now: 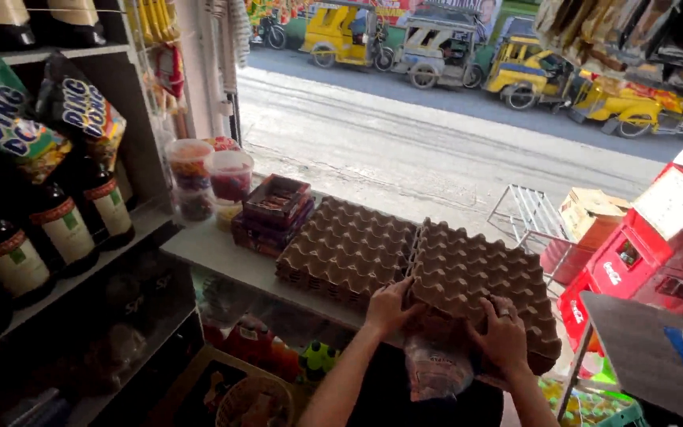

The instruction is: The person is stacking empty cardboard egg trays on a counter in a small grocery store.

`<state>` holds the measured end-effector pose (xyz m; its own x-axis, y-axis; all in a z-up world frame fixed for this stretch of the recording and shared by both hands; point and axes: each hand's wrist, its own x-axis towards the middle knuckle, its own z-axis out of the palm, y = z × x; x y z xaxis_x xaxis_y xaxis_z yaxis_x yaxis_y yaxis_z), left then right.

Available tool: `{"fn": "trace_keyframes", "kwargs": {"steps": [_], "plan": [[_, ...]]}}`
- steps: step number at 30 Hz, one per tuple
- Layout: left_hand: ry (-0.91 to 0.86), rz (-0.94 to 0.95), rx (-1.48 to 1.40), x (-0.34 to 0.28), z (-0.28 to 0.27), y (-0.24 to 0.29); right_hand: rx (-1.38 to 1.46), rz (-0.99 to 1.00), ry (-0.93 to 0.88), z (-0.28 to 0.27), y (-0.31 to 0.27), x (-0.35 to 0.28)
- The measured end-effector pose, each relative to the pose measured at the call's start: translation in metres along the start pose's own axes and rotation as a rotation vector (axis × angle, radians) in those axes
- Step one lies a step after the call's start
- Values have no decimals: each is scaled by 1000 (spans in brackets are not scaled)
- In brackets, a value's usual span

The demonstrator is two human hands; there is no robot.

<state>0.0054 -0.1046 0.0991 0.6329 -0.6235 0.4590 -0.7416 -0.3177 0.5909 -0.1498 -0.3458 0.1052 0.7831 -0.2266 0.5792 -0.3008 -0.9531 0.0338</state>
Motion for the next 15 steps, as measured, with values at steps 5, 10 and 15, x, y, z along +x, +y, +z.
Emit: {"fn": "trace_keyframes", "kwargs": {"steps": [5,10,15], "plan": [[-79,-25,28,0,4,-2,-16,53,-55,6,16,-1],[-95,-47,11,-3,-3,10,80,162,-93,-48,16,31],[-39,-61,-57,-4,4,5,116,203,-187,-58,12,30]]}}
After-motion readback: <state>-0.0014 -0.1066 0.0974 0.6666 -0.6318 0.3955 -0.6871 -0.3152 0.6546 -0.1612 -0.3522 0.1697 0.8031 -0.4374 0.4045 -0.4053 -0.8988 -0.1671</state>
